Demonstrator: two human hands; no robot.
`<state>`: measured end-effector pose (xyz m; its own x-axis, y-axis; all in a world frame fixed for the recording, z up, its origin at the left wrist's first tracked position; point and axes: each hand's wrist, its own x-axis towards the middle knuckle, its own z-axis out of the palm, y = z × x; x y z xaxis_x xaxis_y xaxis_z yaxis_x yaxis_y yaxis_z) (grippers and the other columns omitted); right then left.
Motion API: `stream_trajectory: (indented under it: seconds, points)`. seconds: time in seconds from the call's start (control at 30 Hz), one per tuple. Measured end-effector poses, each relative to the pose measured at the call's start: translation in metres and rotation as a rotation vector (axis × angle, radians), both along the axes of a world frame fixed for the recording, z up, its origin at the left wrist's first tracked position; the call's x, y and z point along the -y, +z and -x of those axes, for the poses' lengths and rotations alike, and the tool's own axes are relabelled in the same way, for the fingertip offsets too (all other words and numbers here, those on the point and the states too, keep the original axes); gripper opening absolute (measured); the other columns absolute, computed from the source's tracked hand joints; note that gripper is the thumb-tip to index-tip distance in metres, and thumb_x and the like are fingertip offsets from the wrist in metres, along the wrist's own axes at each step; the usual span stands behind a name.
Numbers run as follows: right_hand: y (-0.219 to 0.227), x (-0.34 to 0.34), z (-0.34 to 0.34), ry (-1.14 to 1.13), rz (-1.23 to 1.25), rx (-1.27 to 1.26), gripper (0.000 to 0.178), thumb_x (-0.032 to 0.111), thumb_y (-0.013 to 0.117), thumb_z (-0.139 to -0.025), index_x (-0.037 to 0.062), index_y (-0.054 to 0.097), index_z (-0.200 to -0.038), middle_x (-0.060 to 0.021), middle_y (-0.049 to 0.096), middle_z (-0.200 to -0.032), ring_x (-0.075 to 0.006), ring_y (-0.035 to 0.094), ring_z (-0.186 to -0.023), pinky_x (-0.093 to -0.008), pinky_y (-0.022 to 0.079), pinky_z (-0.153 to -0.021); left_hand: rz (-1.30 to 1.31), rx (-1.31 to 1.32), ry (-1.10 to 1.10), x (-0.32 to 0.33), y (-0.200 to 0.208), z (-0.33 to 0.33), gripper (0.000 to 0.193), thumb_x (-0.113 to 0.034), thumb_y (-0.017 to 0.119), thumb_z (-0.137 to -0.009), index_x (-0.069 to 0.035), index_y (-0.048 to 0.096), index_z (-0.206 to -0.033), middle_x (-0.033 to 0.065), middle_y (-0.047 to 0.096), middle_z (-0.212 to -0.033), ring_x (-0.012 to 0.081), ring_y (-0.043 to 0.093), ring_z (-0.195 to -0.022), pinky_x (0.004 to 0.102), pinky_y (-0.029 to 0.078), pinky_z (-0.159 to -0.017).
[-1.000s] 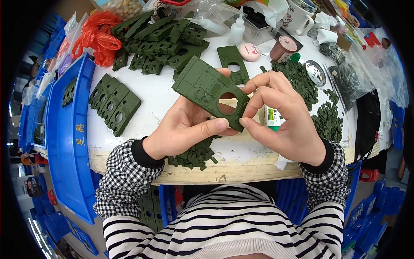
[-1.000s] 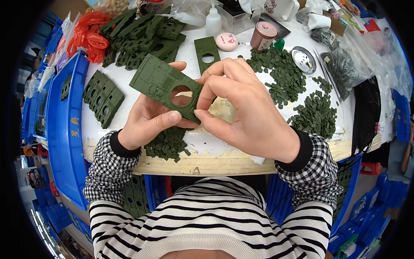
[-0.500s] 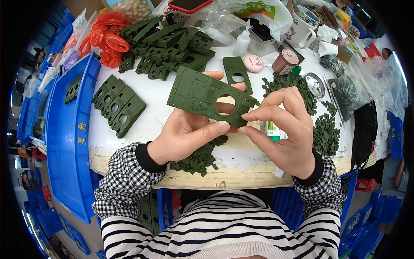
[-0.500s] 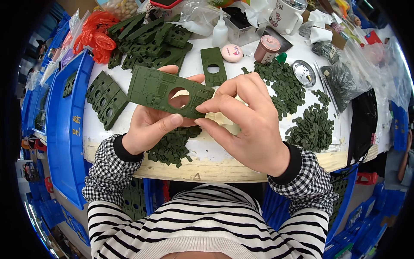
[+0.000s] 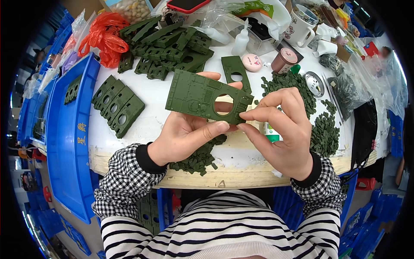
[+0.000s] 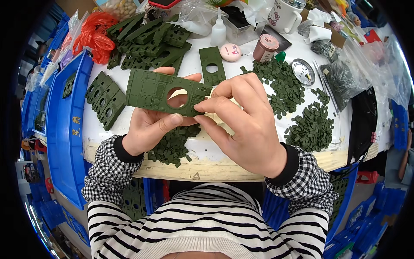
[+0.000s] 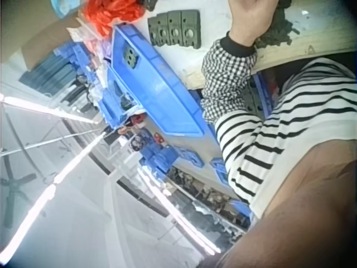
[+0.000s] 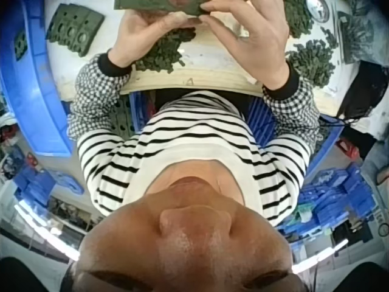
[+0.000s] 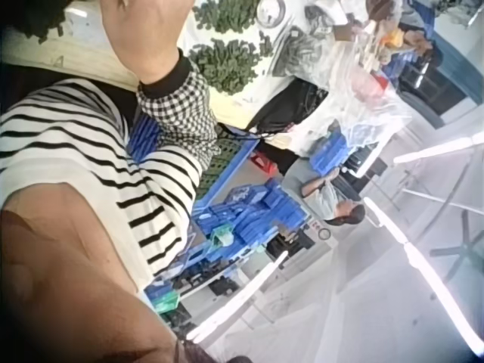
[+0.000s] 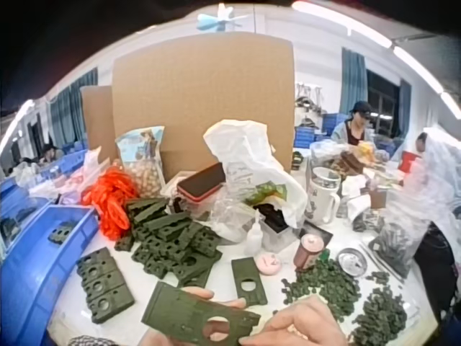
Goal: Assembling small plastic components for toy tank models at a production workbench.
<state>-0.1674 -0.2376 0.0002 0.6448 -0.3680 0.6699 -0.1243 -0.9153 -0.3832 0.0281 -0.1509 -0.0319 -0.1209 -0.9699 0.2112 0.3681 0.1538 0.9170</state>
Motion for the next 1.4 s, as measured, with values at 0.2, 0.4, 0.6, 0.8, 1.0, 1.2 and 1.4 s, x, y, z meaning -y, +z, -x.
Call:
stream_trajectory:
  seconds: [0.2,0.4,0.6,0.8,1.0,1.2,1.4]
  points:
    - [0.009,0.004,0.005,0.064,-0.120,0.028,0.030,0.002,0.079,-0.071,0.0026,0.063,-0.096,-0.0073,0.057,-0.090,-0.0220,0.054,-0.084,-0.0318,0.044,-0.073,-0.028,-0.074,-0.041,0.001,0.002,-0.002,0.079,-0.016,0.063,-0.094,-0.017,0.012,-0.154,0.0227,0.032,-0.152,0.0335,0.047,-0.133,0.0494,0.052,-0.100]
    - [0.006,0.019,0.012,0.047,-0.278,0.162,0.019,0.007,0.074,-0.083,-0.0010,0.061,-0.095,-0.0087,0.060,-0.086,-0.0169,0.056,-0.076,-0.0277,0.046,-0.069,-0.178,-0.072,-0.172,0.004,0.012,-0.008,0.081,-0.035,0.058,-0.097,-0.014,0.008,-0.157,0.0220,0.041,-0.147,0.0305,0.056,-0.122,0.0442,0.055,-0.095]
    - [0.003,0.020,0.009,0.073,-0.367,0.141,0.015,0.004,0.071,-0.085,-0.0028,0.061,-0.092,-0.0074,0.061,-0.082,-0.0141,0.057,-0.075,-0.0261,0.047,-0.070,-0.146,-0.077,-0.190,0.004,0.010,-0.007,0.075,-0.036,0.051,-0.100,-0.013,0.008,-0.157,0.0222,0.041,-0.147,0.0281,0.058,-0.119,0.0423,0.055,-0.091]
    - [0.002,0.020,0.012,0.010,-0.460,0.123,0.009,0.001,0.067,-0.087,-0.0037,0.060,-0.090,-0.0054,0.061,-0.083,-0.0120,0.056,-0.077,-0.0249,0.045,-0.072,-0.131,-0.045,-0.082,0.002,0.015,-0.016,0.059,-0.032,0.037,-0.106,-0.010,0.016,-0.155,0.0261,0.043,-0.145,0.0272,0.059,-0.118,0.0396,0.055,-0.090]
    - [0.005,0.019,0.022,-0.024,-0.513,0.097,0.008,0.000,0.066,-0.089,-0.0035,0.059,-0.092,-0.0056,0.061,-0.087,-0.0119,0.055,-0.081,-0.0248,0.043,-0.076,-0.165,0.069,0.210,-0.041,0.027,-0.058,0.055,-0.026,0.041,-0.104,-0.003,0.025,-0.151,0.0206,0.055,-0.135,0.0328,0.059,-0.121,0.0449,0.053,-0.097]
    - [0.007,0.018,0.019,-0.013,-0.511,0.085,0.008,0.001,0.066,-0.089,-0.0034,0.059,-0.091,-0.0053,0.061,-0.085,-0.0119,0.055,-0.080,-0.0248,0.044,-0.075,-0.528,0.326,0.439,-0.108,0.022,-0.110,0.054,-0.023,0.049,-0.102,0.001,0.033,-0.148,0.0178,0.060,-0.125,0.0254,0.064,-0.112,0.0355,0.061,-0.081]
    - [0.005,0.016,0.018,-0.017,-0.527,0.077,0.009,0.003,0.067,-0.089,-0.0034,0.060,-0.091,-0.0045,0.061,-0.084,-0.0112,0.055,-0.079,-0.0244,0.043,-0.075,-0.624,0.500,0.381,-0.094,0.014,-0.105,0.052,-0.024,0.050,-0.102,0.000,0.035,-0.147,0.0094,0.062,-0.115,0.0163,0.061,-0.108,0.0337,0.062,-0.082]
